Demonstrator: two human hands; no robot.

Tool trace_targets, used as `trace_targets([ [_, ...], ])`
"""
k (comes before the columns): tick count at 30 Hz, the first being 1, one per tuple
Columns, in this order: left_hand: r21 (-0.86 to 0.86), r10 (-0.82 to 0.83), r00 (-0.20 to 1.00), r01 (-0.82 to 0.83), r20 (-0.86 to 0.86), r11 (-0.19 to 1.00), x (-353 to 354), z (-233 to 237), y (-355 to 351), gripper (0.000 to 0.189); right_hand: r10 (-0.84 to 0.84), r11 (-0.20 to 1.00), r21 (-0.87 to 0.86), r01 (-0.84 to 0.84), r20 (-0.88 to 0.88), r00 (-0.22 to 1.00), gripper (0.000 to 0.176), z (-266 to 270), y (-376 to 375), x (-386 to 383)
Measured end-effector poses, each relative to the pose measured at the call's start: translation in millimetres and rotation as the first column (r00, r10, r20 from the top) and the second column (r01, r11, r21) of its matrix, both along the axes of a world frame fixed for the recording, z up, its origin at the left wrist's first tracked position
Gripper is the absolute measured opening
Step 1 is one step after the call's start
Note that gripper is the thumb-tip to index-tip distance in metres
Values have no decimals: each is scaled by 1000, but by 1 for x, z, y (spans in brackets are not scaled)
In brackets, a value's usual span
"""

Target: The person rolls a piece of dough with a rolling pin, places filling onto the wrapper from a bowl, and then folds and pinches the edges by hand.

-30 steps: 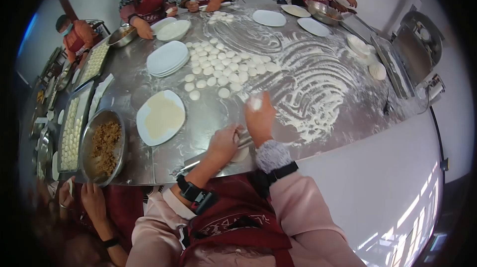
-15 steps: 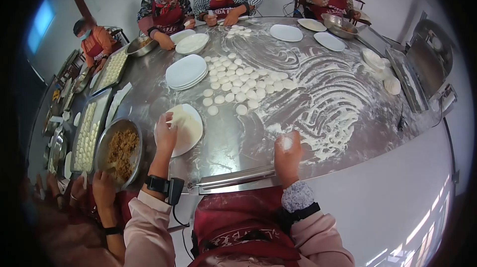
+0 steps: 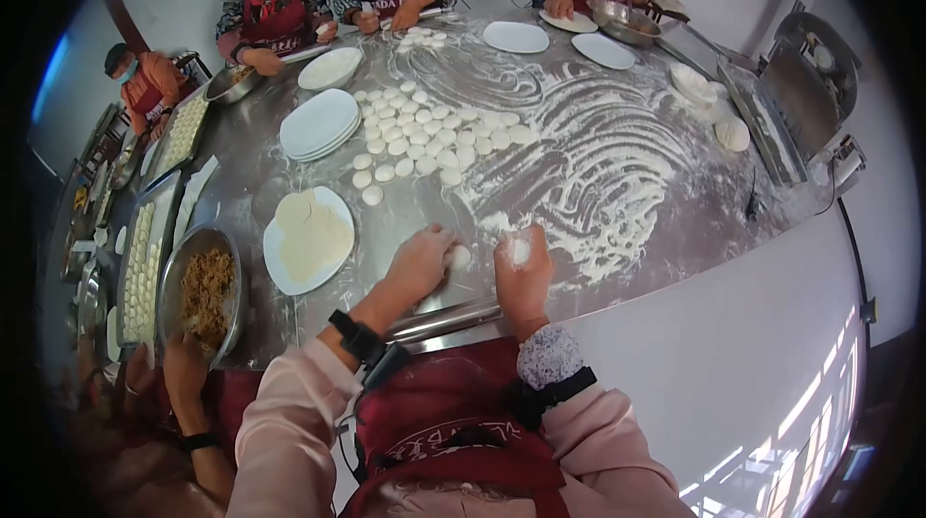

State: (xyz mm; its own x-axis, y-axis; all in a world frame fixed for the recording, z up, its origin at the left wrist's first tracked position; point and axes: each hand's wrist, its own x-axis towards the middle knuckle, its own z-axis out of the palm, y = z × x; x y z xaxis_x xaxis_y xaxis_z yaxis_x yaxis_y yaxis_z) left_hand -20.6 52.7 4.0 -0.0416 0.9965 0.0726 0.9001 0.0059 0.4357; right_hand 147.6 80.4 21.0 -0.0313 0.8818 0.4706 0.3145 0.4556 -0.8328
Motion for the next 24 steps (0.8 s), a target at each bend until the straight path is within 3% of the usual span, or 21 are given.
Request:
trace_targets([
  [1, 18, 3, 996, -5, 93, 1000, 7, -1, -13, 15, 9, 1000, 15, -9, -15, 1000, 13, 1, 0, 1],
  [5, 109, 9, 983, -29, 184, 994, 18, 10, -42, 11, -1, 1000, 28, 0, 7, 1000, 14, 1, -7, 11],
  [7, -93, -1, 915, 42, 404, 995, 14, 14, -39, 15, 17, 1000, 22, -18, 43, 999, 14, 5, -13, 21],
  [11, -55, -80, 938, 104, 337, 993, 15, 17, -37, 10, 104, 994, -16, -104, 21, 994, 15, 42, -29, 20],
  [15, -35, -143, 944, 161, 296, 986, 32, 9, -22, 12, 63, 994, -87, -61, 11, 998, 17, 7, 20, -15],
  [17, -23, 89, 964, -86, 251, 996, 36, 7, -14, 12, -10, 991, 131, -4, 108, 994, 19, 0, 38, -36],
  [18, -36, 88, 963, -82, 255, 996, 37, 1, -19, 12, -13, 993, 119, 0, 113, 993, 19, -1, 29, -30],
  [20, 97, -162, 964, 144, 209, 985, 27, -5, -19, 13, -63, 998, -9, 65, 121, 991, 18, 2, 16, -16],
  [21, 98, -152, 965, 133, 214, 986, 24, -3, -24, 13, -36, 996, -73, 42, 89, 995, 17, -6, 3, 2],
  [23, -63, -121, 967, 139, 223, 988, 22, 8, -36, 14, -8, 989, -146, 17, 60, 998, 16, -12, -6, 16],
  [24, -75, -93, 975, 110, 201, 991, 20, 6, -40, 14, -10, 996, -85, 13, 36, 999, 15, -8, -10, 18],
])
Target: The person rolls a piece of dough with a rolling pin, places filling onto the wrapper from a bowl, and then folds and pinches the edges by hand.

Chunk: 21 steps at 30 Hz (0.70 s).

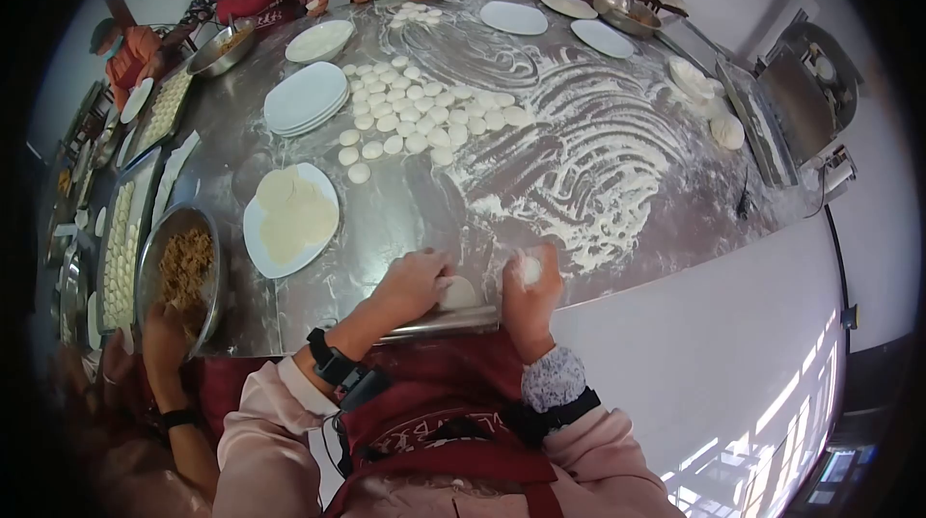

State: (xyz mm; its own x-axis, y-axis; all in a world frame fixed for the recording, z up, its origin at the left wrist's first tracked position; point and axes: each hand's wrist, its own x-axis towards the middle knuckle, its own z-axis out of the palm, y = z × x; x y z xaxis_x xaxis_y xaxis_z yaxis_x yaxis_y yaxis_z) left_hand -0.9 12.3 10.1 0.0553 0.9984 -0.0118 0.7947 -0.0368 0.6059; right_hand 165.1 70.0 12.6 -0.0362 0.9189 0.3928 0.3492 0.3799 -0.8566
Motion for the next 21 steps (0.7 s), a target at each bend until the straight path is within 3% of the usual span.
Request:
trace_targets([
  [5, 81, 168, 986, -168, 5, 983, 6, -10, 14, 13, 55, 995, 85, -58, 36, 998, 17, 13, 36, -44],
  [8, 218, 272, 953, -296, 134, 930, 5, -10, 21, 14, 15, 1000, 16, -15, 42, 999, 18, 21, 40, -60],
  [10, 98, 73, 995, -79, 61, 992, 2, -7, 14, 14, 9, 1000, 19, -10, 59, 998, 18, 15, 26, -35],
  [15, -29, 79, 984, -75, 158, 997, 1, -7, -5, 16, -21, 1000, -13, 20, -35, 999, 19, -7, 0, -1],
  [17, 66, 157, 986, -161, 61, 985, 10, -3, 5, 15, 15, 999, 38, -18, 70, 997, 19, 9, 28, -33],
  [21, 149, 334, 934, -350, 124, 925, 10, -7, 21, 14, -6, 978, 208, -5, 55, 998, 18, 12, 47, -63],
])
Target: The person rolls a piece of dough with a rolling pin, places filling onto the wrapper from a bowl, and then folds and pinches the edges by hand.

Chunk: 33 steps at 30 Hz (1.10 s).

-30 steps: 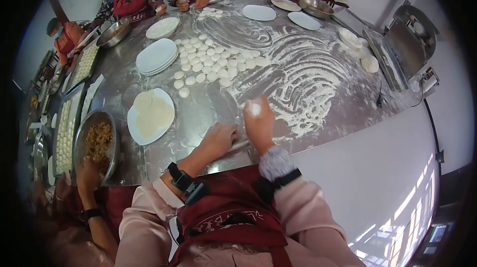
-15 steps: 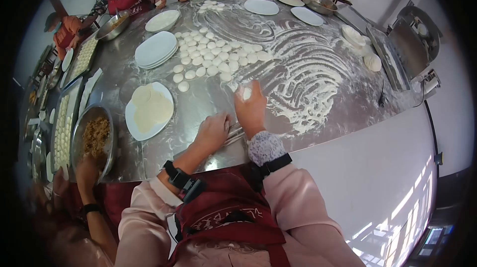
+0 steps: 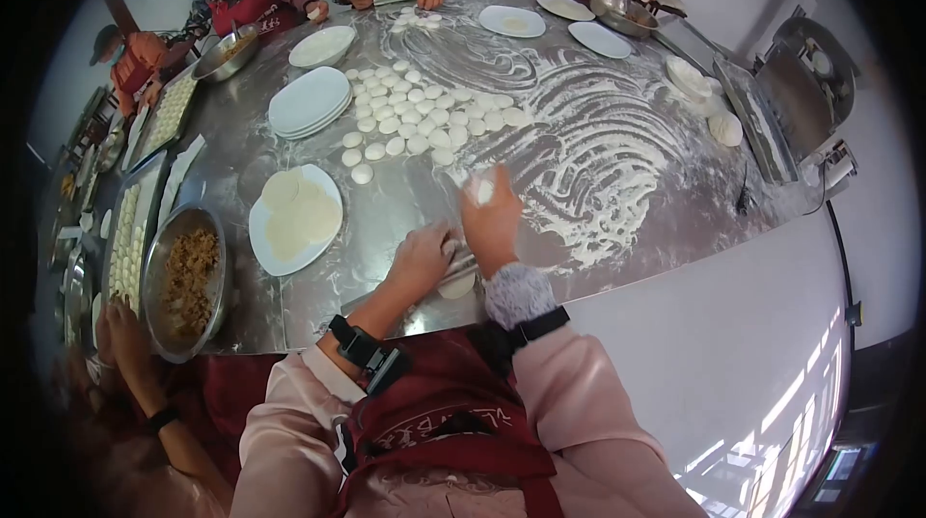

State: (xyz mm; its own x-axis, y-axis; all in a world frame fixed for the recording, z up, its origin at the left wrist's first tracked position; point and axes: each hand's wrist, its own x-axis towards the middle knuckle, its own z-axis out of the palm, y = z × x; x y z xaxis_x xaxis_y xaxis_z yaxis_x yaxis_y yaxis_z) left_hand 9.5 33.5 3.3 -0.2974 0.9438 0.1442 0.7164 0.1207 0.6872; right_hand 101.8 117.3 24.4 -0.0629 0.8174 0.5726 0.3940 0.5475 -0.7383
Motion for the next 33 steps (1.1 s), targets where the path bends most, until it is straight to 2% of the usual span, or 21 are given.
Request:
trace_targets([
  [2, -44, -210, 975, 208, -65, 977, -9, 2, -7, 13, -25, 984, -176, 33, 45, 999, 17, 1, -18, 25],
  [5, -108, -226, 974, 227, 17, 968, -19, 6, -21, 13, -26, 991, -127, 31, 42, 999, 16, -14, -39, 58],
  [6, -117, -231, 973, 232, 21, 966, -21, 6, -22, 13, -30, 993, -116, 29, -10, 999, 16, -9, -46, 60],
  [8, -125, -220, 972, 229, 82, 965, -17, 3, -27, 12, -56, 991, -126, 49, -52, 997, 16, -10, -53, 61],
  [10, -68, -213, 976, 215, 36, 974, -6, 2, -15, 11, 26, 986, -162, -27, -7, 1000, 16, 0, -19, 29],
  [11, -50, -139, 990, 140, 26, 989, -1, 2, -7, 11, 30, 988, -152, -31, -10, 1000, 16, -1, -9, 17],
  [13, 23, -12, 1000, 12, -2, 1000, 5, -1, 3, 11, -54, 994, 91, 53, 9, 998, 17, -1, 2, -3],
  [14, 31, -5, 1000, 5, -2, 1000, 2, -3, 3, 11, -47, 994, 99, 46, 8, 999, 17, -3, 0, 1],
  [16, -36, -239, 969, 237, -63, 971, -7, -7, -2, 12, -60, 990, -127, 65, 45, 997, 17, -2, -20, 27],
  [17, -35, -236, 970, 234, -60, 972, -11, -4, -8, 12, -57, 990, -126, 63, 48, 997, 17, -9, -31, 42],
  [19, -103, -228, 973, 231, 41, 967, -16, 7, -20, 12, -29, 983, -181, 11, -95, 995, 18, -18, -49, 64],
  [20, -115, -236, 971, 240, 45, 964, -16, 6, -19, 12, -39, 981, -194, 20, -93, 995, 18, -19, -47, 63],
  [24, -16, -245, 968, 246, 49, 969, -1, 6, -7, 13, -1, 998, -62, -1, -20, 1000, 18, 2, -14, 19],
  [26, -44, -51, 998, 52, 33, 998, 7, 10, 3, 14, -33, 993, 111, 33, -6, 999, 18, -3, 1, -2],
  [27, -21, -78, 996, 79, 46, 997, 3, 2, 5, 15, 3, 992, -123, -6, -23, 1000, 17, 3, -3, 0],
  [28, -18, -69, 997, 70, 46, 997, -1, 5, 3, 15, 11, 993, -120, -14, -23, 1000, 17, 2, -7, 7],
  [30, -86, -308, 951, 304, -38, 949, -11, 9, -9, 15, -32, 985, -169, 24, -44, 999, 16, -8, -21, 32],
  [33, -101, -218, 976, 218, 17, 971, -19, 2, -23, 13, -28, 975, -221, 4, -105, 994, 13, -20, -50, 67],
])
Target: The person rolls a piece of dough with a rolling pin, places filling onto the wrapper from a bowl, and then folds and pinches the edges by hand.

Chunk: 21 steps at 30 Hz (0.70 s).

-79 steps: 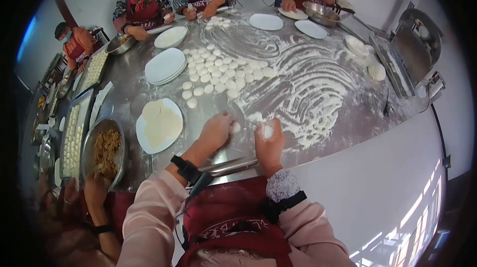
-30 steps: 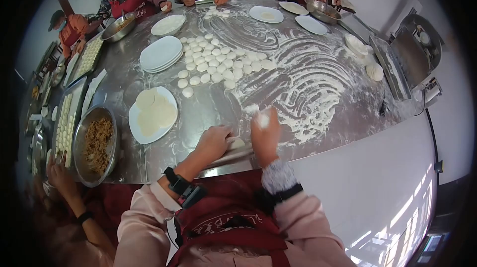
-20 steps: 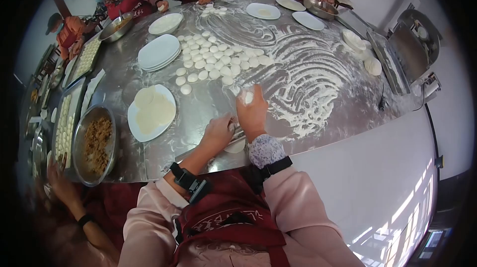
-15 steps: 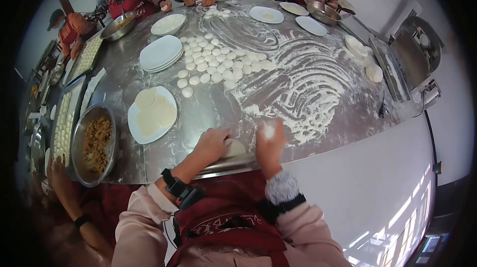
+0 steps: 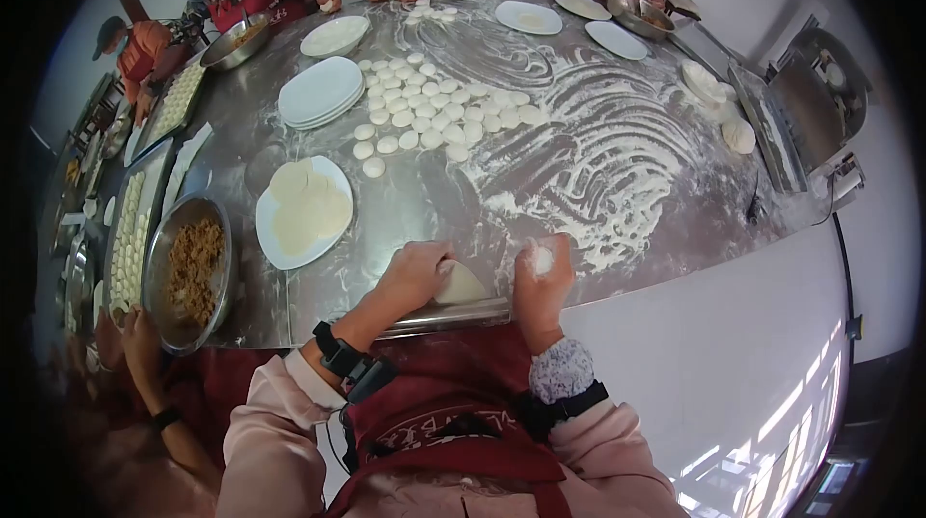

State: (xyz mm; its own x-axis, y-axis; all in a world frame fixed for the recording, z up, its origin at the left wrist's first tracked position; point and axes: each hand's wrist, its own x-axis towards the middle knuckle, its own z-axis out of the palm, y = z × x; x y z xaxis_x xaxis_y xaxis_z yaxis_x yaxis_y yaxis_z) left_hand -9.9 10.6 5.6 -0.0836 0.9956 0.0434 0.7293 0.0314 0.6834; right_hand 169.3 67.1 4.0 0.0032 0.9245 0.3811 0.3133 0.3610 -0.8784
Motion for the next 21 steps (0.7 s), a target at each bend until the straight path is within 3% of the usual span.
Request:
trace_targets([
  [4, 28, 13, 999, -14, 37, 1000, 11, -2, 9, 13, 18, 1000, -14, -18, -18, 1000, 13, 9, 25, -29],
  [7, 35, 152, 984, -156, 90, 987, 22, -2, 24, 13, -23, 962, 272, -9, 117, 993, 18, 21, 47, -64],
  [9, 160, 95, 994, -102, 53, 982, 21, -5, 26, 14, -20, 969, 246, -3, 89, 996, 19, 17, 42, -56],
  [10, 164, 102, 993, -110, 57, 980, 18, -2, 23, 14, -7, 989, 149, -4, 70, 998, 19, 16, 33, -43],
  [12, -1, -56, 986, 57, -159, 998, 8, 1, 10, 15, 1, 999, 44, -3, 51, 999, 18, 6, 13, -16],
  [13, -5, -59, 986, 59, -158, 998, 3, -2, 7, 15, 7, 1000, 18, -8, 13, 1000, 17, 0, 3, -3],
  [15, 30, 2, 1000, -3, 18, 1000, -2, -8, 1, 14, -5, 1000, -20, 4, -25, 1000, 16, -3, -1, 1],
  [18, 57, 79, 994, -83, 74, 995, 10, -7, 11, 13, 9, 995, 99, -20, 104, 995, 18, 19, 23, -32],
  [21, 103, 194, 981, -194, 13, 976, 24, -3, 25, 12, -45, 966, 258, 12, 125, 991, 19, 18, 49, -66],
])
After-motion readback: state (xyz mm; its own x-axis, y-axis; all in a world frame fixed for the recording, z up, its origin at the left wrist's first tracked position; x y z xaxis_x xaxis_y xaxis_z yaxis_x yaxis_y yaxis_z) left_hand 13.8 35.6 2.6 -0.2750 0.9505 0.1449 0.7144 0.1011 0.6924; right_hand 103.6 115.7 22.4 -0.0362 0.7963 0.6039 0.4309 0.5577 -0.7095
